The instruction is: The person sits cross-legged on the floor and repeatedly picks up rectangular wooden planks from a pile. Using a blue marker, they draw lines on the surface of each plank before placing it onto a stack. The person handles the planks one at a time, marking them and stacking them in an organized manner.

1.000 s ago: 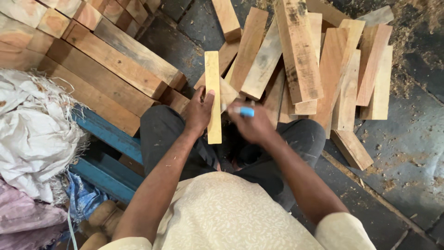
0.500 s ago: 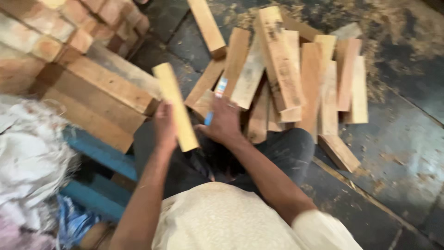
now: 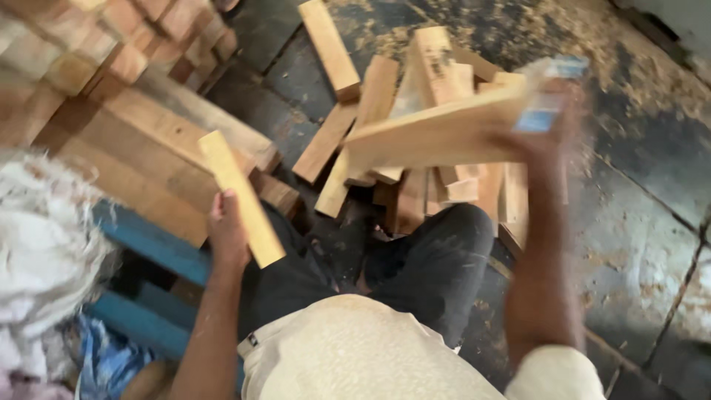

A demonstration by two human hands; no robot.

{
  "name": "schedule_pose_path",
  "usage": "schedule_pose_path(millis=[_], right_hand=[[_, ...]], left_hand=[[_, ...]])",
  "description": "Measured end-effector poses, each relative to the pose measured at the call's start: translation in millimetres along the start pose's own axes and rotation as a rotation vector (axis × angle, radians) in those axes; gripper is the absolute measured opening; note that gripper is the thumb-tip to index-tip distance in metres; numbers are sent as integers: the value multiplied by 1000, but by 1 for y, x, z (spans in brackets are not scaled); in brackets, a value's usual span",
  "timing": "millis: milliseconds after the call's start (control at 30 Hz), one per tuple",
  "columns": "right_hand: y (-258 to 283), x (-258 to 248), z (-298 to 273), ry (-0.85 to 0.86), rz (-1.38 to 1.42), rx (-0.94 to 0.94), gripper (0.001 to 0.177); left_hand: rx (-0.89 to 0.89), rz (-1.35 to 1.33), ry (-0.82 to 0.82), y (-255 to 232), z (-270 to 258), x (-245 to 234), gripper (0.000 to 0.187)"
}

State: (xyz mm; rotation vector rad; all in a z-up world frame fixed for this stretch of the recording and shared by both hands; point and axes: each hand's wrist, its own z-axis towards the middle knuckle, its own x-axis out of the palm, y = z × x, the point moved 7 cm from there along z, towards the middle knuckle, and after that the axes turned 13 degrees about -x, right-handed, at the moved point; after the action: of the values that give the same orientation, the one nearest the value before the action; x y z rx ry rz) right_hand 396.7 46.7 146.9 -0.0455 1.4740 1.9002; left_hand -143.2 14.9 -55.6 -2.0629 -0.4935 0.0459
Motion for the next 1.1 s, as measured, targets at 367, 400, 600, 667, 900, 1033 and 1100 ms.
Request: schedule_pose_path(millis=[367,400,600,667,900,1033,1100], right_hand=[[-222,-100,-78,-539,283,698,74],[-249,-99,-79,-508,283,762,75],[-207,-52,-40,-293,-868,-280,101],[-209,56,-35,145,-748,-159,86],[-97,468,-168,1028,-500,-99,122],[-92,548,-177,973,-475,-327,123],[-96,566,-169,943,-448,-352,120]], left_hand=[[98,-29,-110,16,5,-10,37],[108,-36,-109,11,4,-14,37],[26,-36,-210,12,15,-25,44],[15,-61,-192,15,20,-23,45],[-41,71,-257,18,19,-24,44],[-51,99,-286,20,24,-28,43],[-108,113,-328,23,28,-30,45]])
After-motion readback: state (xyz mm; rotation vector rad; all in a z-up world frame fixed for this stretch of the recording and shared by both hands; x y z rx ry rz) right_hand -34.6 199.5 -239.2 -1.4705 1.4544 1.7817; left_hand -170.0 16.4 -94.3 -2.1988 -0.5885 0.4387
